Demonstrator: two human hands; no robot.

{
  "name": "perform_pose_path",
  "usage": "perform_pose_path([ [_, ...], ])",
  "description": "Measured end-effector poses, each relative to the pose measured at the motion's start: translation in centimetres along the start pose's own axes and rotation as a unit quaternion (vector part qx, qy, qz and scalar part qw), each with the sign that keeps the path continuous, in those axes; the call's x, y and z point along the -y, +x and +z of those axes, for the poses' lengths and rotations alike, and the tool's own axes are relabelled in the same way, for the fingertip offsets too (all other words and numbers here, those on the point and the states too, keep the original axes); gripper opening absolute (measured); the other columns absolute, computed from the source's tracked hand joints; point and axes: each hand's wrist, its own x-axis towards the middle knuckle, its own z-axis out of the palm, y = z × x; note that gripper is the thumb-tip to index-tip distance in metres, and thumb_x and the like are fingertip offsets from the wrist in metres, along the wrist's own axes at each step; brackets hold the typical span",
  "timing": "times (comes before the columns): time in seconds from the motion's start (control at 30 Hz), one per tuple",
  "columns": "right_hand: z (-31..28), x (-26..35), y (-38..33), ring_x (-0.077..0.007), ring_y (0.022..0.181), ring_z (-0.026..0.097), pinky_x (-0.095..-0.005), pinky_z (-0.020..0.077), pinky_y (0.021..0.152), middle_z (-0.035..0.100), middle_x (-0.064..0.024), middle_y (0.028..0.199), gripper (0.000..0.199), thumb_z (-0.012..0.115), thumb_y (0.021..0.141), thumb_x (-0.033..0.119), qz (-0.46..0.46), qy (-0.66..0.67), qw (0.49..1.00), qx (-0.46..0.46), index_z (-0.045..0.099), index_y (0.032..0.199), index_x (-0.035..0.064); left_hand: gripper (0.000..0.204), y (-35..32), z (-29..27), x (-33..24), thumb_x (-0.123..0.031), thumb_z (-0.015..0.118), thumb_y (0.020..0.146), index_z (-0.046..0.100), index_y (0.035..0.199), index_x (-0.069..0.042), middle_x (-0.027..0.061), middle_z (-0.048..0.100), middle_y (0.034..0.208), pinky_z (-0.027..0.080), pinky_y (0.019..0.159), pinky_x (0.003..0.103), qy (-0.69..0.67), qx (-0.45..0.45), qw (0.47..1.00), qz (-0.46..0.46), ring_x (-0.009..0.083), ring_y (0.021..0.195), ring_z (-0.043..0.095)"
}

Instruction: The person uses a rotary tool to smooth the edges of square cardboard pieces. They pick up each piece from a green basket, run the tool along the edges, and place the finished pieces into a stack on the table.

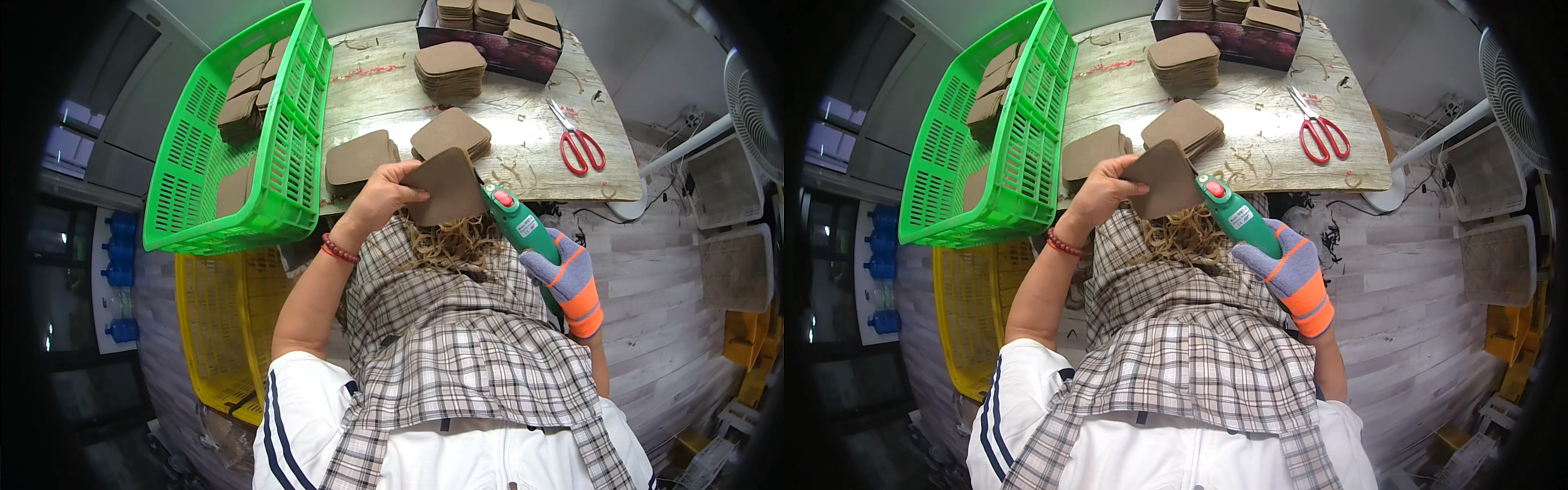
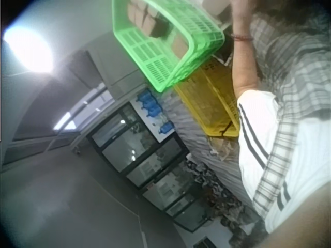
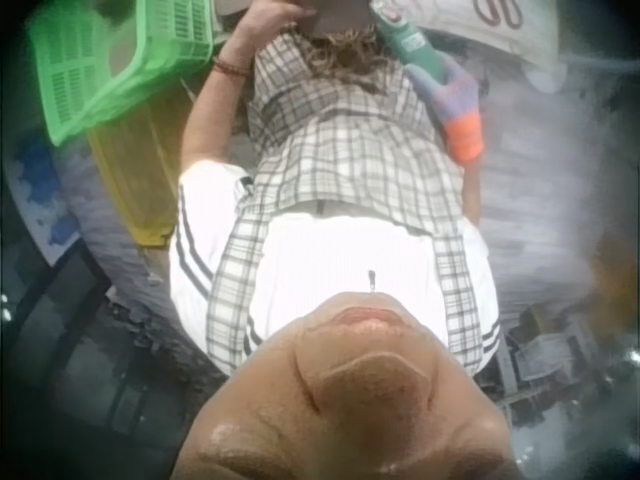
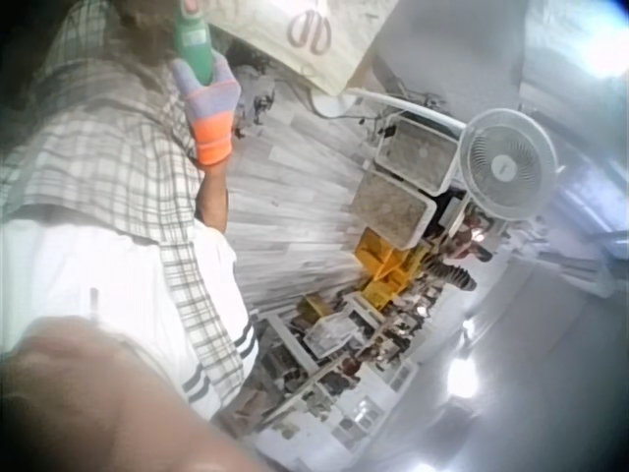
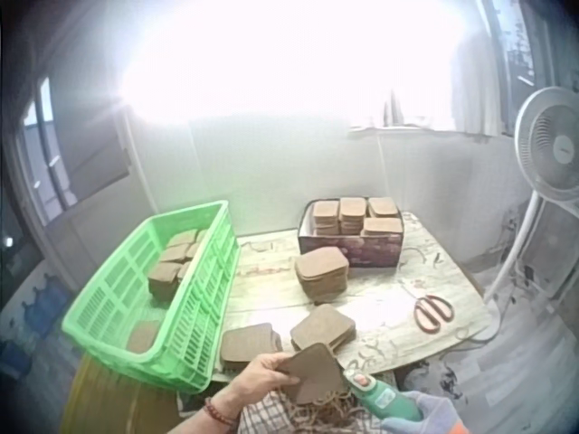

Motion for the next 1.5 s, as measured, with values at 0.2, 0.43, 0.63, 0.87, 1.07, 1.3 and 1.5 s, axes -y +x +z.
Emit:
perform_pose_path([
  [0.2, 0.3, -0.2, 0.4, -0.0053, 0.062, 0.055, -0.0219, 0.0453, 0.056, 0.063, -0.003, 0.074, 0.043, 0.075, 0.076, 0.025, 0.011, 0.005, 1.0, 0.0, 0.059, 0.107, -0.0004, 0.035, -1.0, 1.3, 1.0, 0.01, 0.058, 0.076, 0.059, 0.11, 0.003, 0.0052, 0.065, 0.101, 0.049, 0.08, 0.024, 0.061, 0.001, 0.997, -0.042, 0.0101, 0.09, 0.06],
  [0.43, 0.4, 0.2, 0.4, -0.0038, 0.06, 0.053, -0.0201, 0.0428, 0.053, 0.062, -0.0007, 0.073, 0.038, 0.073, 0.077, 0.024, 0.046, 0.049, 0.997, 0.043, 0.06, 0.105, 0.0003, 0.028, -1.0, -0.1, -0.7, 0.009, 0.062, 0.071, 0.059, 0.097, -0.001, -0.0008, 0.061, 0.088, 0.047, 0.075, 0.021, 0.203, -0.006, 0.979, 0.006, 0.0065, 0.082, 0.057],
  [0.63, 0.5, 0.1, 0.5, -0.0043, 0.061, 0.054, -0.0202, 0.0439, 0.054, 0.062, -0.0011, 0.074, 0.037, 0.072, 0.078, 0.022, 0.041, 0.053, 0.995, 0.068, 0.06, 0.105, -0.0002, 0.026, -1.4, -1.5, -1.9, 0.009, 0.067, 0.069, 0.057, 0.09, -0.004, -0.0018, 0.06, 0.082, 0.048, 0.069, 0.021, 0.2, -0.092, 0.971, 0.089, 0.0058, 0.077, 0.056],
  [0.87, 1.0, 0.6, 0.4, -0.0041, 0.064, 0.055, -0.02, 0.0445, 0.056, 0.063, -0.0007, 0.077, 0.039, 0.073, 0.077, 0.021, 0.029, 0.036, 0.996, 0.081, 0.06, 0.107, -0.0002, 0.019, -1.2, -2.0, -2.1, 0.005, 0.069, 0.072, 0.062, 0.087, -0.003, 0.0012, 0.065, 0.081, 0.049, 0.067, 0.021, 0.103, -0.123, 0.982, 0.095, 0.0071, 0.072, 0.059],
  [1.07, 1.2, 0.6, 0.2, -0.004, 0.068, 0.056, -0.0204, 0.0459, 0.059, 0.065, -0.002, 0.081, 0.04, 0.075, 0.076, 0.02, 0.058, 0.046, 0.992, 0.104, 0.06, 0.107, -0.0003, 0.019, -1.0, -1.5, -1.9, 0.006, 0.069, 0.072, 0.063, 0.089, -0.001, 0.0027, 0.066, 0.082, 0.049, 0.07, 0.022, 0.13, -0.056, 0.987, 0.071, 0.0085, 0.074, 0.061],
  [1.3, 1.5, 0.1, 0.2, -0.0049, 0.072, 0.056, -0.0213, 0.0469, 0.062, 0.065, -0.0035, 0.083, 0.041, 0.075, 0.076, 0.02, 0.035, 0.034, 0.994, 0.096, 0.06, 0.107, -0.0009, 0.019, -0.7, 0.8, -2.0, 0.005, 0.069, 0.071, 0.063, 0.088, 0.001, 0.0018, 0.065, 0.081, 0.049, 0.07, 0.022, 0.172, 0.016, 0.985, -0.009, 0.0079, 0.075, 0.06],
  [1.5, 1.7, 0.6, 0.3, -0.0051, 0.074, 0.057, -0.0214, 0.0478, 0.064, 0.065, -0.0041, 0.084, 0.042, 0.076, 0.075, 0.02, 0.046, 0.043, 0.993, 0.1, 0.059, 0.107, -0.0018, 0.037, 0.0, 1.9, -1.7, 0.007, 0.07, 0.068, 0.06, 0.103, -0.002, 0.002, 0.065, 0.086, 0.048, 0.072, 0.022, 0.27, 0.102, 0.956, -0.059, 0.0068, 0.078, 0.059],
])
